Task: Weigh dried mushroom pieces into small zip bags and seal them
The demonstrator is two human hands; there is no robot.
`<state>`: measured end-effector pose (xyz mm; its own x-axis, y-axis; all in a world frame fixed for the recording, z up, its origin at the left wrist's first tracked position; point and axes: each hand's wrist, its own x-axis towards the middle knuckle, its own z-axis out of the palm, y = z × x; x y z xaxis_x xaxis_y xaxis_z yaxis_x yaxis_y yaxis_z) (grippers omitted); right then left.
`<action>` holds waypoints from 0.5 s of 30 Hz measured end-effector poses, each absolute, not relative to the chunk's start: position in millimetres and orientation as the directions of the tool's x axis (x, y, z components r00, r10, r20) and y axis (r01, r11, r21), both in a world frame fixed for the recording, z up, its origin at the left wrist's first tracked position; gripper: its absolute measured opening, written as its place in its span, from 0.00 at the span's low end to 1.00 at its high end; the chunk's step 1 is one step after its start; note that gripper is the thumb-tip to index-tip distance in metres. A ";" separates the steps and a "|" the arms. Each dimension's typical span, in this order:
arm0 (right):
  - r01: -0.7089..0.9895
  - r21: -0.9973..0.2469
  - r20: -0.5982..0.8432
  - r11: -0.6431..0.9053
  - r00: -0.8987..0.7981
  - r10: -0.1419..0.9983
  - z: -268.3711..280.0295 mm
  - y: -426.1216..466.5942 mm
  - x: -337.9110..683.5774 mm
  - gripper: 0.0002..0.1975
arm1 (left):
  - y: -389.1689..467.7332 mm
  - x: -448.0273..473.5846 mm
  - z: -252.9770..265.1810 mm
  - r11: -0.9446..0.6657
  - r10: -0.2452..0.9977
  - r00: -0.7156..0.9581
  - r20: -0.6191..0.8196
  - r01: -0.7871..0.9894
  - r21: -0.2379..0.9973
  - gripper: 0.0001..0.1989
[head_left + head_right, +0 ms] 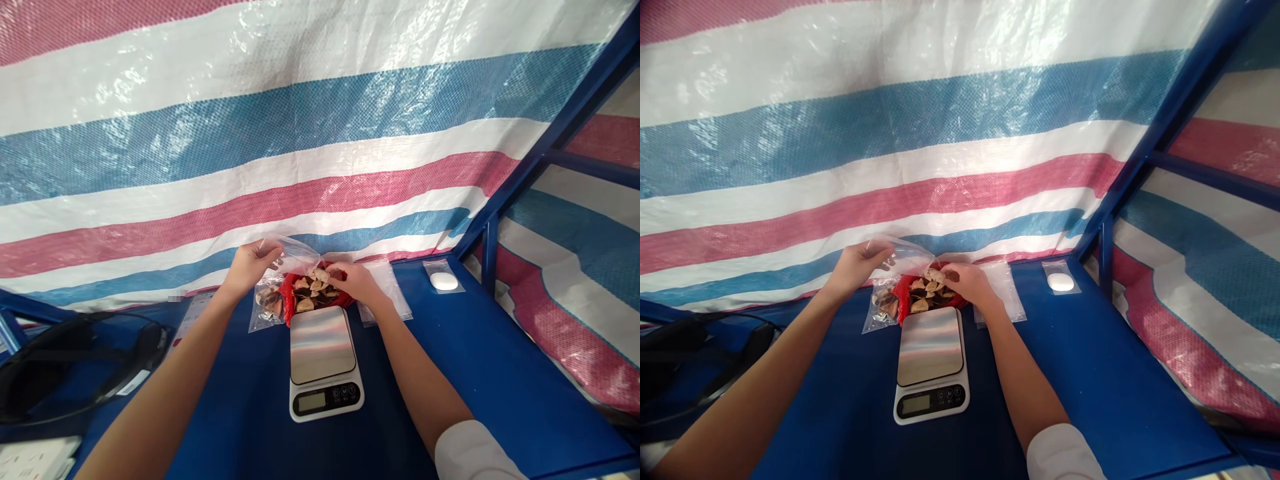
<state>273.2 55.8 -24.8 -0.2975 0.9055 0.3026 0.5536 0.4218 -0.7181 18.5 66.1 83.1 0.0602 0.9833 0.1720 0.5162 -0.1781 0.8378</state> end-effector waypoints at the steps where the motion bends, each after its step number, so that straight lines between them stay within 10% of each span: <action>1: 0.535 -0.724 0.313 0.436 -0.308 0.898 -25.6 56.2 274.5 0.13 | 66.2 18.5 83.0 -0.172 0.984 0.053 0.169 0.516 0.839 0.21; 15: 0.451 -0.820 0.301 0.353 -0.185 0.936 -28.5 58.6 264.5 0.14 | 60.0 28.1 75.7 -0.255 0.965 0.197 0.171 0.573 0.779 0.25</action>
